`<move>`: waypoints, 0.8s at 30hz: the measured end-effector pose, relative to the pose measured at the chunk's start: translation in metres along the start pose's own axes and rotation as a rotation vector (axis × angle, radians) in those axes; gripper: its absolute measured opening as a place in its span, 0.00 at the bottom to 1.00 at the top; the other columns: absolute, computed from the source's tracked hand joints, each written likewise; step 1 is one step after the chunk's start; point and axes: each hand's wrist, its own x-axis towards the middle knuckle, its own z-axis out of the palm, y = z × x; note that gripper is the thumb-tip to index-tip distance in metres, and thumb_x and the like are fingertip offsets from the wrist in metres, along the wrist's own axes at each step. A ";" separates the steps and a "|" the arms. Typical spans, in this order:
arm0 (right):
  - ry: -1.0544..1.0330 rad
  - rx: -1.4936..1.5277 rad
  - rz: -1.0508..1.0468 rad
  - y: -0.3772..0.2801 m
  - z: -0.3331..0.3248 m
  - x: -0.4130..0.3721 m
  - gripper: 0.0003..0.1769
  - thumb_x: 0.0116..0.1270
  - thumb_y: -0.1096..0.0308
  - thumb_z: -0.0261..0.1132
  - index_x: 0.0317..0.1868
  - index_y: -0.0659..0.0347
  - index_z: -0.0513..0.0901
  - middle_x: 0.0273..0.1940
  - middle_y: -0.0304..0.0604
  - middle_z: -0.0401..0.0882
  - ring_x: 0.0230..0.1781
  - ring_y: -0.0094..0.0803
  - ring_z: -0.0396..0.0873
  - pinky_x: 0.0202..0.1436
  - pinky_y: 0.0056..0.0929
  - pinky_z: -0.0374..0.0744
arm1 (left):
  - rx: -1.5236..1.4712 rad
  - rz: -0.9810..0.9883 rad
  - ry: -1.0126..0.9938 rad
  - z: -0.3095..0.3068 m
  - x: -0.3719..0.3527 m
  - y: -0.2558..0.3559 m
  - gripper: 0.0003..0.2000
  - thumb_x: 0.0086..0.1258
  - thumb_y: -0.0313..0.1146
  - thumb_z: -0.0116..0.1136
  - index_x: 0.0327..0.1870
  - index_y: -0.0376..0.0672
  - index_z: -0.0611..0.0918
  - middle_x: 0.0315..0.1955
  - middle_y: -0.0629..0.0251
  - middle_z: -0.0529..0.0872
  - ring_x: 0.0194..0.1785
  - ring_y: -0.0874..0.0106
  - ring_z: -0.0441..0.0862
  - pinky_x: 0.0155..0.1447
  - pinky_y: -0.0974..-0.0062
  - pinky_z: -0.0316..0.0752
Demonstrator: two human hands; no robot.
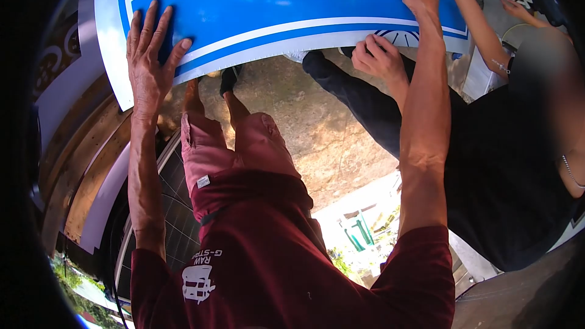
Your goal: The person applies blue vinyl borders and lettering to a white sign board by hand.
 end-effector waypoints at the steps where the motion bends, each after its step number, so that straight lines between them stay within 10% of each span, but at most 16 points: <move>1: -0.027 -0.050 0.094 -0.002 -0.002 -0.002 0.15 0.59 0.66 0.78 0.37 0.66 0.82 0.28 0.41 0.84 0.22 0.24 0.78 0.25 0.25 0.75 | 0.001 0.000 -0.001 0.000 0.001 0.000 0.34 0.64 0.65 0.62 0.71 0.62 0.78 0.75 0.68 0.70 0.82 0.57 0.55 0.83 0.45 0.49; 4: -0.109 -0.200 0.372 -0.010 -0.007 -0.008 0.22 0.59 0.71 0.77 0.51 0.69 0.81 0.36 0.43 0.88 0.27 0.25 0.81 0.30 0.22 0.77 | -0.006 -0.008 -0.012 -0.001 0.001 0.003 0.34 0.64 0.65 0.62 0.71 0.61 0.78 0.75 0.68 0.70 0.82 0.56 0.55 0.83 0.45 0.49; 16: 0.026 0.522 0.615 -0.006 -0.010 -0.025 0.27 0.58 0.77 0.78 0.55 0.74 0.75 0.37 0.47 0.85 0.25 0.24 0.78 0.21 0.21 0.71 | 0.051 -0.033 -0.056 -0.008 0.003 0.007 0.36 0.65 0.65 0.59 0.72 0.59 0.76 0.77 0.65 0.66 0.82 0.53 0.53 0.82 0.43 0.48; 24: 0.284 0.248 0.711 -0.019 -0.019 -0.037 0.20 0.63 0.75 0.74 0.52 0.70 0.76 0.35 0.48 0.86 0.23 0.26 0.81 0.22 0.22 0.73 | 0.046 -0.070 -0.124 -0.017 0.006 0.014 0.35 0.68 0.63 0.58 0.74 0.58 0.73 0.80 0.66 0.61 0.84 0.55 0.48 0.83 0.45 0.44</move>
